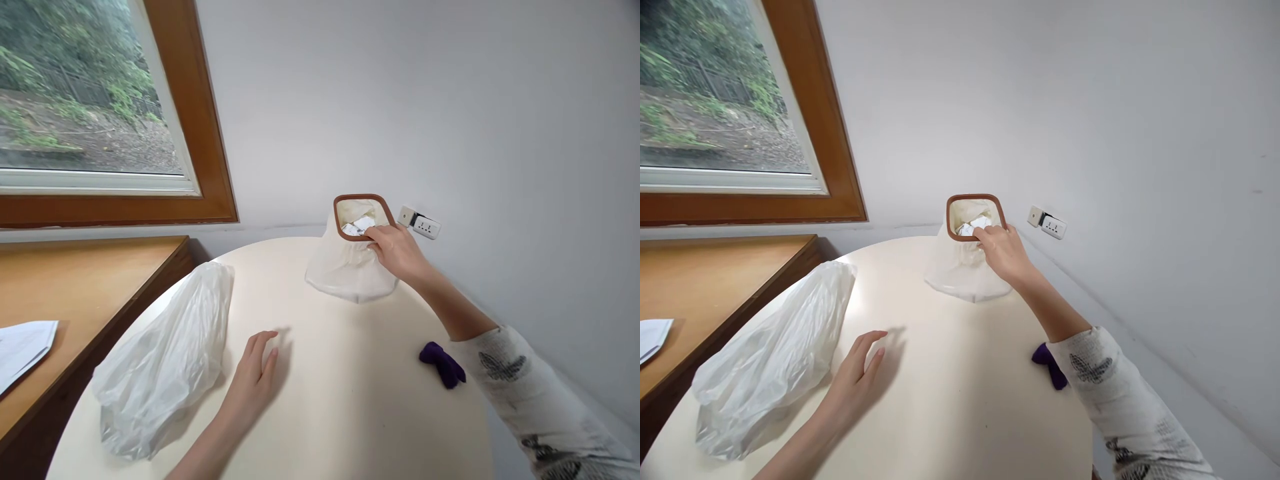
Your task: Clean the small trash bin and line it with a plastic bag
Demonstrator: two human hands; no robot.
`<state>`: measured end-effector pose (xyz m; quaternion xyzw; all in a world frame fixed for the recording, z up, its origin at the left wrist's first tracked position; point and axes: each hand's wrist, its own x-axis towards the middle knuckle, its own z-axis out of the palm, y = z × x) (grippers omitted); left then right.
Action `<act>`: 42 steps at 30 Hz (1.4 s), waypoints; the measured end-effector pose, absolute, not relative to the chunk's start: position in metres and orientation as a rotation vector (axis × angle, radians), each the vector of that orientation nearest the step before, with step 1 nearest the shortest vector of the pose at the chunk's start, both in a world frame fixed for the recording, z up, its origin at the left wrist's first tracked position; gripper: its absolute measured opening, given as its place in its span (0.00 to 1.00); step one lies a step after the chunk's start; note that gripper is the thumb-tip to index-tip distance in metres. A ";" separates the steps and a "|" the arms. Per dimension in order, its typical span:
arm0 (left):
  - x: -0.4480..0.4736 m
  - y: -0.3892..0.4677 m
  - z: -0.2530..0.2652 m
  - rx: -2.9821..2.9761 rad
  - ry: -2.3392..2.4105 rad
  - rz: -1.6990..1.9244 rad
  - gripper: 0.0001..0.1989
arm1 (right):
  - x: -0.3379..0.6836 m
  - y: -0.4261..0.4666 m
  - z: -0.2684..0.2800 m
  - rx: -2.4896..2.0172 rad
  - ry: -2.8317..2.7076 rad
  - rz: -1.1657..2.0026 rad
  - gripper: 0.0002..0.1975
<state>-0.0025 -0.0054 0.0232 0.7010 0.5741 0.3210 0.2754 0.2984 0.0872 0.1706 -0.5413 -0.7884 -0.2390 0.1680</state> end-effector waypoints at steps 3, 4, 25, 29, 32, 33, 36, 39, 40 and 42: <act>-0.002 -0.004 0.020 1.865 1.537 0.810 0.18 | 0.303 0.090 0.162 -1.541 -2.258 -0.694 0.09; -0.003 -0.004 0.019 1.859 1.543 0.800 0.18 | 0.304 0.091 0.160 -1.543 -2.265 -0.694 0.09; 0.010 -0.009 -0.009 1.955 1.468 0.816 0.15 | 0.301 0.099 0.147 -1.521 -2.322 -0.656 0.08; 0.007 -0.008 -0.012 1.976 1.468 0.764 0.15 | 0.302 0.100 0.146 -1.504 -2.323 -0.672 0.09; 0.005 -0.007 -0.012 2.016 1.424 0.724 0.15 | 0.301 0.100 0.145 -1.504 -2.326 -0.668 0.08; 0.004 -0.007 -0.012 2.032 1.411 0.719 0.15 | 0.299 0.100 0.146 -1.500 -2.328 -0.659 0.08; 0.004 -0.008 -0.011 2.080 1.388 0.756 0.15 | 0.286 0.103 0.151 -1.451 -2.326 -0.631 0.07; 0.005 -0.010 -0.009 2.122 1.375 0.801 0.15 | 0.260 0.113 0.162 -1.379 -2.287 -0.607 0.07; 0.005 -0.010 -0.008 2.130 1.373 0.804 0.15 | 0.249 0.118 0.165 -1.363 -2.267 -0.596 0.07; 0.005 -0.011 -0.007 2.136 1.370 0.799 0.14 | 0.223 0.130 0.169 -1.339 -2.240 -0.557 0.07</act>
